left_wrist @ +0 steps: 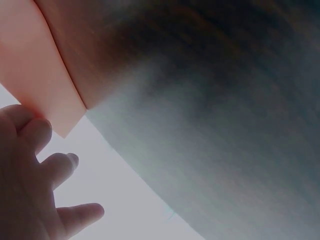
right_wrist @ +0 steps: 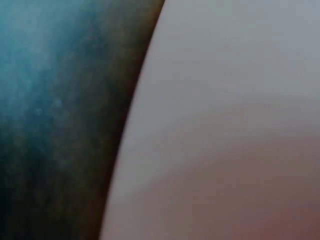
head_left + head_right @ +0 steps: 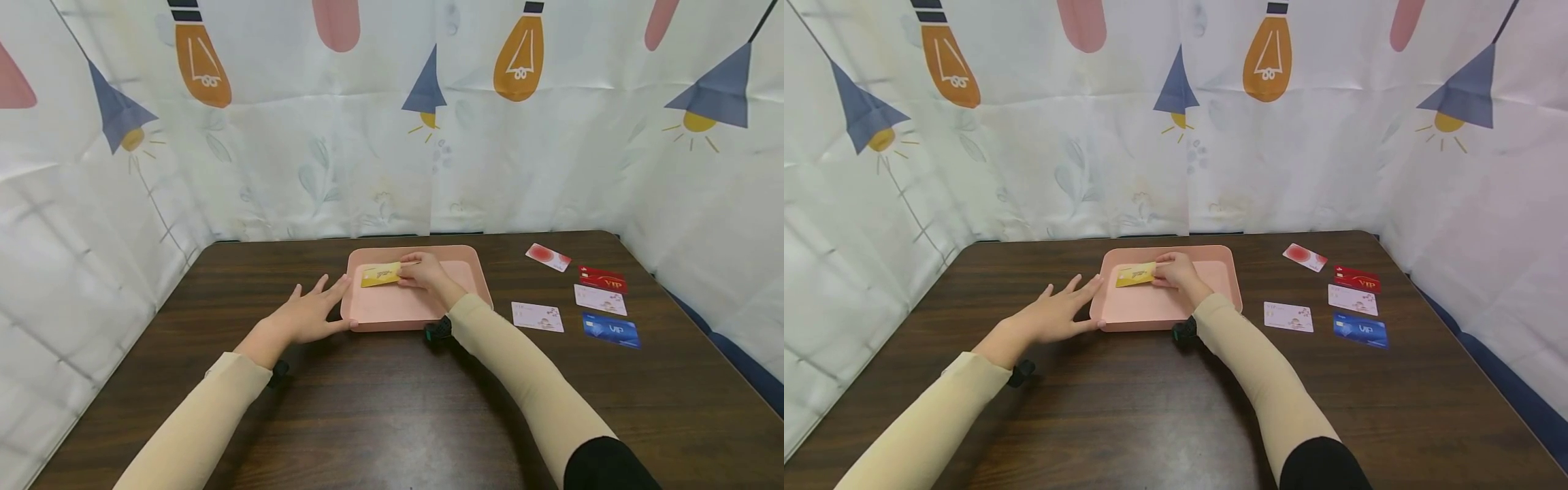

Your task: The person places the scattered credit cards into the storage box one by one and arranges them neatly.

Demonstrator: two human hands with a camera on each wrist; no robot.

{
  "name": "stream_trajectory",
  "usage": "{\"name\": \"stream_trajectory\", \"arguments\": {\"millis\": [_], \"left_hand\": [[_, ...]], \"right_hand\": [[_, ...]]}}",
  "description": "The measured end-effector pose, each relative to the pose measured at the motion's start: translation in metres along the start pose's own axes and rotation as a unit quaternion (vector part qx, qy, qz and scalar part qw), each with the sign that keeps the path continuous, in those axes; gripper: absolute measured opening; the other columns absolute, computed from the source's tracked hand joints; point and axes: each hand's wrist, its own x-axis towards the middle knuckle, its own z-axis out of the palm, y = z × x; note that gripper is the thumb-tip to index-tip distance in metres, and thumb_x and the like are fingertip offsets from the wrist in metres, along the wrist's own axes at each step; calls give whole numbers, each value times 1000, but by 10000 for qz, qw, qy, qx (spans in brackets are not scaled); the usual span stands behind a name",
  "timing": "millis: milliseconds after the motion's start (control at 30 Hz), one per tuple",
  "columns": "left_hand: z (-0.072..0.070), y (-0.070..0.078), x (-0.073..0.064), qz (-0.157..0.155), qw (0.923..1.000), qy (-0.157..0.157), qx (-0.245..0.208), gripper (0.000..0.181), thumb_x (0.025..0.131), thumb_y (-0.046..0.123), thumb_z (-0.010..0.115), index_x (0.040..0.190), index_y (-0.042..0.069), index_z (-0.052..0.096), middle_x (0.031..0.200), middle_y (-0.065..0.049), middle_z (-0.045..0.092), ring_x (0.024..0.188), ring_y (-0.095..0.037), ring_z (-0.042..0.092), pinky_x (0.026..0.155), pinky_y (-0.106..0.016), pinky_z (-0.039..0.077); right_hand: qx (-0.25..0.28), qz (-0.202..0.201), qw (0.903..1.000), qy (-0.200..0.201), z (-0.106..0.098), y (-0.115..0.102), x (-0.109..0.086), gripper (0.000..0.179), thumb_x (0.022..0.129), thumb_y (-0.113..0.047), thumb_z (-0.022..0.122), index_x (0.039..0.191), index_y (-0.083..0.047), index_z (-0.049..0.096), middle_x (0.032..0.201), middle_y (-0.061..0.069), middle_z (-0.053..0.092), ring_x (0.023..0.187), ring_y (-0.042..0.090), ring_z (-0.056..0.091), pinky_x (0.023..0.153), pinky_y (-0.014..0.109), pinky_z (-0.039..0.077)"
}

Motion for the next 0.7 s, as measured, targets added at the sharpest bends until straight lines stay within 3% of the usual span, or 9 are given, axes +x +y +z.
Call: {"name": "stream_trajectory", "arguments": {"millis": [167,367,700], "left_hand": [[0,-1,1,15,10000,5,-25,97,97,72,48,167,14,11,170,-8,18,155,-40,10,114,-75,7],[2,-2,2,33,10000,14,-9,97,98,71,48,167,14,11,170,-8,17,155,-40,10,114,-75,7],[2,-2,2,5,10000,12,-75,98,97,72,48,167,16,10,170,-7,18,155,-39,9,115,-74,6]], "right_hand": [[-496,-286,9983,-93,1,3,1,53,87,17,71,137,4,61,121,22,63,96,25,67,78,31,61],[-1467,-595,9873,-151,2,5,1,62,83,13,78,141,3,60,108,13,61,91,16,59,81,28,59],[-1894,-736,9791,-74,5,3,-3,65,84,8,80,144,4,56,106,12,63,81,11,59,71,21,57]]}}
